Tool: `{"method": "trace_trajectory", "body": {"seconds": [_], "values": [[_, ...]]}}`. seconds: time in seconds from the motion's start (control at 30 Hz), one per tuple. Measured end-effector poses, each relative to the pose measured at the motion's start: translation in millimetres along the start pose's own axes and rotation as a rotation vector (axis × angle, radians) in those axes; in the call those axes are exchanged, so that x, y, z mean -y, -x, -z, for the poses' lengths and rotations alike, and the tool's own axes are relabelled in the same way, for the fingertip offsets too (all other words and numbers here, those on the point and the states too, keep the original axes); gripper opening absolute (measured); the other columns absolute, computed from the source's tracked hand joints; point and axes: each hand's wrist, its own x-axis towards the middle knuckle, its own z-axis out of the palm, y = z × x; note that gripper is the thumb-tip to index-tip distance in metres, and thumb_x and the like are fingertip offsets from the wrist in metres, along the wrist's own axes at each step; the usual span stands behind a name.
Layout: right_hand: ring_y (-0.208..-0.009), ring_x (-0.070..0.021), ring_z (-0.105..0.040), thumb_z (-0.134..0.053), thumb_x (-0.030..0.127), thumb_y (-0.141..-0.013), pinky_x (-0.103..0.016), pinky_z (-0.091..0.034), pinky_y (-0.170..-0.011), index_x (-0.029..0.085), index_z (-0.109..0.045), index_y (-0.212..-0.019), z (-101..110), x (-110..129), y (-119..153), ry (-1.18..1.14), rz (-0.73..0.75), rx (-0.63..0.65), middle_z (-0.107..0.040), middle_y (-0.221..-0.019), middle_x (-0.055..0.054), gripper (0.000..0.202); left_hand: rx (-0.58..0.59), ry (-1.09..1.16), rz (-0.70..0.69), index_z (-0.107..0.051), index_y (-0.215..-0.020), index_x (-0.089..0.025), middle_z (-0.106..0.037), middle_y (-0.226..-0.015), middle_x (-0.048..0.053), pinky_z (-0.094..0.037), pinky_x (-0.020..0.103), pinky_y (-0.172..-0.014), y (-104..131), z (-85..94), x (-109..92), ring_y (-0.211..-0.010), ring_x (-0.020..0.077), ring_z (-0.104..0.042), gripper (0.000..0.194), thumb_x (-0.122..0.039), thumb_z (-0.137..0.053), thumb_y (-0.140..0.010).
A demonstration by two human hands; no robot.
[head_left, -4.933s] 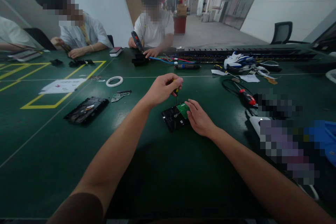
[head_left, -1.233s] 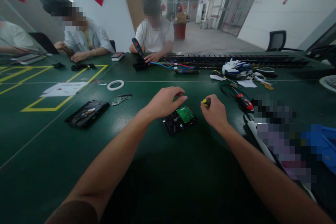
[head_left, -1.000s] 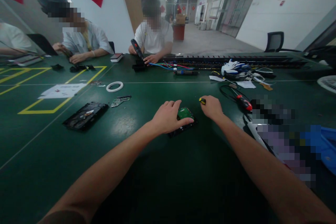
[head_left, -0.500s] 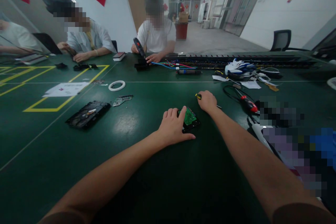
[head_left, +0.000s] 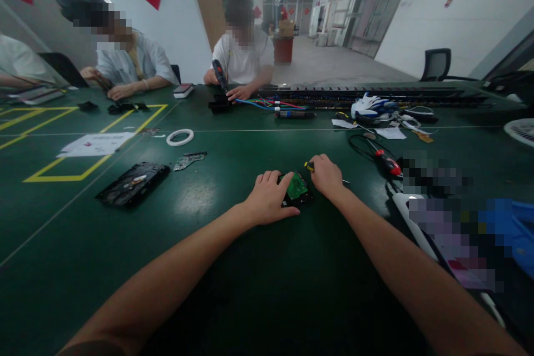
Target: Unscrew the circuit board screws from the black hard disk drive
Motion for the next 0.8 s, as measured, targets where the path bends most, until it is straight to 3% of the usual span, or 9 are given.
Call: {"method": "trace_trajectory", "body": {"seconds": [0.27, 0.43, 0.53, 0.7, 0.8], "values": [[-0.098, -0.0283, -0.071, -0.059, 0.016, -0.097, -0.037, -0.051, -0.077, 0.018, -0.067, -0.113, 11, -11, 39, -0.008, -0.004, 0.032, -0.068, -0.117, -0.014, 0.017, 0.130, 0.106, -0.269, -0.030, -0.163, -0.023, -0.045, -0.157, 0.017, -0.032, 0.053, -0.119, 0, 11.6, 17, -0.144, 0.0395, -0.042, 0.115, -0.069, -0.082, -0.072], [-0.096, -0.0285, -0.070, -0.061, 0.017, -0.097, -0.038, -0.052, -0.074, 0.020, -0.066, -0.114, 15, -16, 58, -0.013, -0.015, 0.037, -0.067, -0.119, -0.012, 0.018, 0.203, 0.204, -0.383, -0.032, -0.164, -0.030, -0.043, -0.161, 0.013, -0.029, 0.052, -0.122, 0, 16.5, 21, -0.150, 0.0383, -0.038, 0.117, -0.059, -0.090, -0.067], [-0.096, -0.0279, -0.070, -0.063, 0.015, -0.095, -0.037, -0.052, -0.074, 0.020, -0.067, -0.112, 16, -18, 64, -0.031, 0.007, 0.043, -0.066, -0.118, -0.011, 0.018, 0.223, 0.222, -0.406, -0.033, -0.164, -0.032, -0.042, -0.162, 0.012, -0.030, 0.053, -0.123, 1, 17.4, 22, -0.151, 0.0385, -0.038, 0.115, -0.057, -0.091, -0.067], [-0.091, -0.0246, -0.069, -0.062, 0.015, -0.096, -0.035, -0.051, -0.071, 0.020, -0.066, -0.111, 18, -19, 65, -0.040, 0.037, 0.004, -0.066, -0.117, -0.009, 0.016, 0.191, 0.191, -0.390, -0.034, -0.164, -0.029, -0.039, -0.164, 0.017, -0.030, 0.057, -0.123, 4, 15.6, 13, -0.151, 0.0412, -0.036, 0.109, -0.076, -0.077, -0.075], [-0.089, -0.0238, -0.068, -0.059, 0.014, -0.096, -0.034, -0.050, -0.070, 0.020, -0.065, -0.111, 18, -19, 65, -0.028, 0.071, -0.015, -0.066, -0.116, -0.009, 0.017, 0.164, 0.144, -0.383, -0.039, -0.162, -0.030, -0.032, -0.167, 0.018, -0.029, 0.060, -0.123, 7, 14.7, 6, -0.152, 0.0437, -0.034, 0.103, -0.078, -0.074, -0.077]]}}
